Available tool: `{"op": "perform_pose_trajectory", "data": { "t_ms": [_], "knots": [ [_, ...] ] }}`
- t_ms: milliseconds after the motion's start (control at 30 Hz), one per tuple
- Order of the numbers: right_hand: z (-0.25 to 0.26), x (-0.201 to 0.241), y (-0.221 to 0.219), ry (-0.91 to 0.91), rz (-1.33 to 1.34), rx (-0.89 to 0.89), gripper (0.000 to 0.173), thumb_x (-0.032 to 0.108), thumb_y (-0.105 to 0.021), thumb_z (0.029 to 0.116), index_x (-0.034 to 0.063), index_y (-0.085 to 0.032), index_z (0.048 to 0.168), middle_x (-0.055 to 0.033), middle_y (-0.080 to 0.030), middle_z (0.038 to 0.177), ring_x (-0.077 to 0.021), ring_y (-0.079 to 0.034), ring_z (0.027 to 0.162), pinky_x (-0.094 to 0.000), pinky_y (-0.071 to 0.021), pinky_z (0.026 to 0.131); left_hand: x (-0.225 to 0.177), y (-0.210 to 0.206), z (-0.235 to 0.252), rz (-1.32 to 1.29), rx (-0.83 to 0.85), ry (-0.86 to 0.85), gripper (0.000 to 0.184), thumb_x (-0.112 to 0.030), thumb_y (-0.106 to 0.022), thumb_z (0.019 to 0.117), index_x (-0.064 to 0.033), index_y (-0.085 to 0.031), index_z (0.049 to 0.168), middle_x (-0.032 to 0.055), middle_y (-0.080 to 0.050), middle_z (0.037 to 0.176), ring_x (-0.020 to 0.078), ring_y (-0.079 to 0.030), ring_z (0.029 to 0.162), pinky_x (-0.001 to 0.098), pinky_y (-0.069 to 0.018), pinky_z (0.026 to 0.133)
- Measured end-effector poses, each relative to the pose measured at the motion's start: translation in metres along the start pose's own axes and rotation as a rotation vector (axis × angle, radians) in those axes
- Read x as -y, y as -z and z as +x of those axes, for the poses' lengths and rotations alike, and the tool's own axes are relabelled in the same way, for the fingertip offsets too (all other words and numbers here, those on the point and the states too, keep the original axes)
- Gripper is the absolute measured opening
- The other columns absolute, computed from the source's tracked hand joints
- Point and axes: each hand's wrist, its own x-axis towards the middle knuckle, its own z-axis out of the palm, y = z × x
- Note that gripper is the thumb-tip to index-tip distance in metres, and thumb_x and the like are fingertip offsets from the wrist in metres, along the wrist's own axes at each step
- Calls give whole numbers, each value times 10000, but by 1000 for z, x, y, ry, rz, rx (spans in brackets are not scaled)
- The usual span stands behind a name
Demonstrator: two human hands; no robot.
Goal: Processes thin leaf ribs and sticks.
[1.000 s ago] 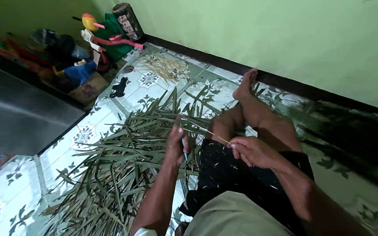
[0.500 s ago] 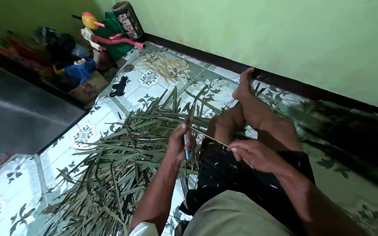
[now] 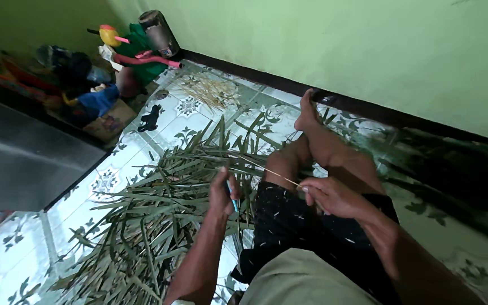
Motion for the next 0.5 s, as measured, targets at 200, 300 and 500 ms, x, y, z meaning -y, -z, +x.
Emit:
{"op": "perform_pose_trajectory", "data": {
  "t_ms": [200, 300, 500],
  "knots": [
    [6, 5, -25, 84, 215, 116, 332, 179, -389, 1096, 50, -651, 1253, 29, -641, 747, -25, -445, 442, -198, -404, 415, 33, -37, -17, 170, 236, 159, 230, -334, -643, 958, -118, -645, 1039, -41, -579, 558, 49, -530, 415, 201, -461, 410],
    [-3, -6, -19, 77, 267, 111, 333, 182, -395, 1086, 53, -664, 1235, 39, -620, 721, -23, -432, 440, -195, -387, 408, 5, -19, -1, 9, 127, 65, 359, -323, -532, 1005, -108, -612, 1281, -59, -538, 517, 45, -510, 398, 210, -463, 406],
    [-1, -6, -14, 49, 295, 86, 323, 180, -395, 1098, 31, -647, 1236, 26, -635, 739, -22, -438, 445, -193, -395, 424, 5, -5, 1, -70, 102, 32, 400, -374, -548, 1015, -150, -555, 1346, -59, -540, 520, 63, -530, 402, 232, -488, 416]
  ]
}}
